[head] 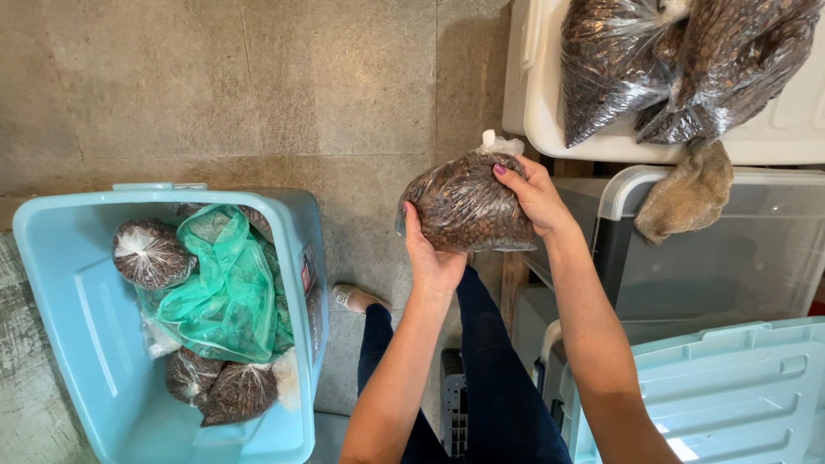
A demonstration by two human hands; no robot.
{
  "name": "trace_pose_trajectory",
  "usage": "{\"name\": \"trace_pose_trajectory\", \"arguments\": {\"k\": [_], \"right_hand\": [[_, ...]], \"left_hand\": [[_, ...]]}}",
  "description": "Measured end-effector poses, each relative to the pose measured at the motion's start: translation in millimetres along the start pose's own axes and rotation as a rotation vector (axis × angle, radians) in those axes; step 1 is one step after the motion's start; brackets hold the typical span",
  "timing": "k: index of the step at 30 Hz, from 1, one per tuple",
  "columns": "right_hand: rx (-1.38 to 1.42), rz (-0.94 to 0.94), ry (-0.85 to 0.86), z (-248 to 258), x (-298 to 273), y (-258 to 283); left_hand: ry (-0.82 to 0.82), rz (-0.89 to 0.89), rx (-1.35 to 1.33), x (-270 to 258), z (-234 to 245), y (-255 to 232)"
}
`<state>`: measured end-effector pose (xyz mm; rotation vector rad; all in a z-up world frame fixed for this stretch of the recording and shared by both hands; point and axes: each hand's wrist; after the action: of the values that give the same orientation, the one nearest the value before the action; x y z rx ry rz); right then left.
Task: Sorting and labeling small bags of coffee beans before placing them into a larger plastic liner inside a bin.
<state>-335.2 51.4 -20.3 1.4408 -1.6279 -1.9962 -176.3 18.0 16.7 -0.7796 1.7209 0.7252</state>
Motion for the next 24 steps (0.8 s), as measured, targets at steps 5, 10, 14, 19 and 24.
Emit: {"name": "trace_pose_trajectory", "arguments": {"k": [5, 10, 14, 19, 24], "right_hand": [[0.032, -0.074, 0.0, -4, 0, -2], [0.077, -0.074, 0.01, -8, -17, 3], [0.085, -0.018, 0.049, -18, -47, 28], [0.06, 0.099, 0.102, -42, -107, 88], [0.026, 0.225, 0.16, -56, -152, 133]], "left_hand": [[0.007, 0.001, 0.003, -9, -3, -3], [0.024, -0.013, 0.019, -52, -7, -8], [0.039, -0.034, 0.065, -108, -2, -14], [0.161, -0.088, 0.131, -143, 21, -29], [0.306, -0.138, 0.201, -190, 34, -40]]}}
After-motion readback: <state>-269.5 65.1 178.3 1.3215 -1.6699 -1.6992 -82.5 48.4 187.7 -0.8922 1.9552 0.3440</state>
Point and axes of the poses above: each hand's wrist, its own x-axis towards the middle knuckle, its own z-axis out of the back of the hand, y = z × x, and after that the axes turned 10 degrees about -y, right-handed
